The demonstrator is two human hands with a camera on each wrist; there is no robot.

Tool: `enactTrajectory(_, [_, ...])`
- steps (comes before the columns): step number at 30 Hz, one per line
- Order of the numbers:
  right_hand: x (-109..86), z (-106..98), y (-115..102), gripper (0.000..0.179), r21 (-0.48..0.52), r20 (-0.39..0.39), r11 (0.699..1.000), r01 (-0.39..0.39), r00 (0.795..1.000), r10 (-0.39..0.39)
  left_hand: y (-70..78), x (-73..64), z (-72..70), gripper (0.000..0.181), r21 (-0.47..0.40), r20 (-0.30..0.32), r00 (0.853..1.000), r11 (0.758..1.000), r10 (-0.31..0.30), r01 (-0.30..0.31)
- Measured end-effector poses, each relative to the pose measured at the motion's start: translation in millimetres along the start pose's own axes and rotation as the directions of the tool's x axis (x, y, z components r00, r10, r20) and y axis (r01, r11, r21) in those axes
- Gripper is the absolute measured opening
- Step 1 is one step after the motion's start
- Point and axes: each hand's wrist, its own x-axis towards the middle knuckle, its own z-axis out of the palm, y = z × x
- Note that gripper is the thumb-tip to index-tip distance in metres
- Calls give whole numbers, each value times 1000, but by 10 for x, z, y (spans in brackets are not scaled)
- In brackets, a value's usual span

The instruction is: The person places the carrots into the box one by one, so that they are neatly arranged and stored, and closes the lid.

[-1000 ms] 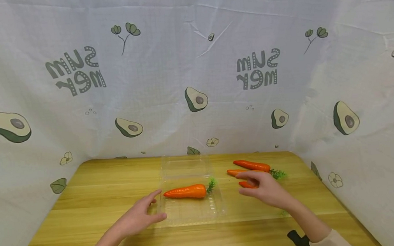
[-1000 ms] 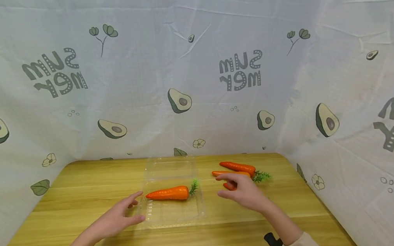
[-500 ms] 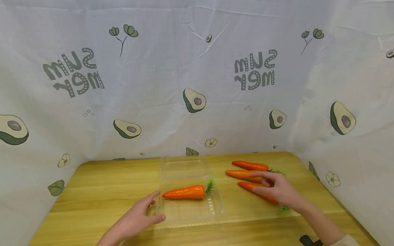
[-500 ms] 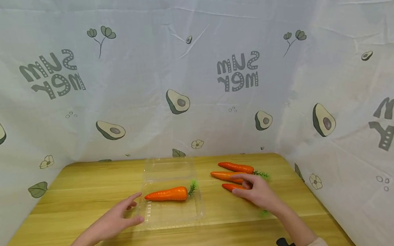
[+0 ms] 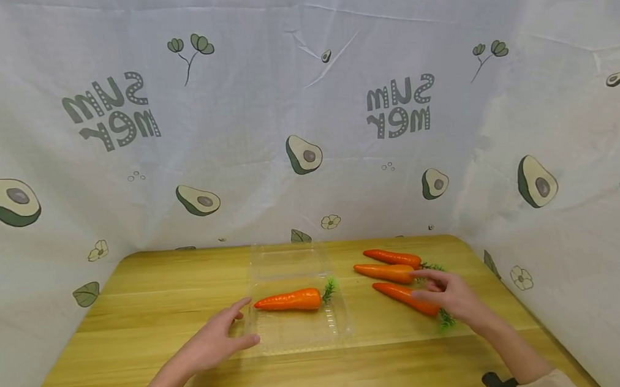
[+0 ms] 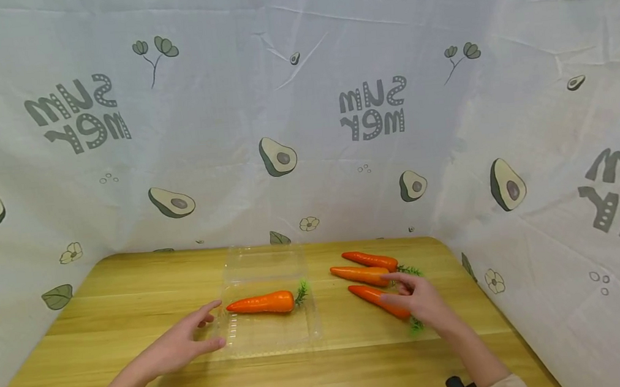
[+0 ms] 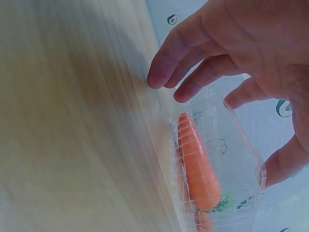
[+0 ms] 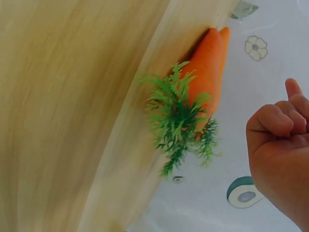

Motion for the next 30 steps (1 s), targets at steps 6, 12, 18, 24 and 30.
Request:
enactTrajectory(6, [-6,-63,97,54,-8,-26,1000,-5,1000,5,-12,15,-14,84,-10,8,1000,1000,7,-6])
enactTrajectory(12, [-26,-126,172,56,-24,-42,999,-28,999,27,-22,21,-8,84,-13,7,1000,1000,15,-15])
enactTrajectory(18, [-16,-167,226,59,-60,-43,996,-73,997,70,-30,31,11,84,-14,-3,1000,1000,-1,1])
enactTrajectory(24, [4,-189,277,60,-92,-52,993,-79,996,75,-19,32,7,85,-1,-9,1000,1000,-3,3])
enactTrajectory(30, [9,-208,361,61,-108,-56,988,-110,993,105,-17,28,6,85,-6,-2,1000,1000,-9,9])
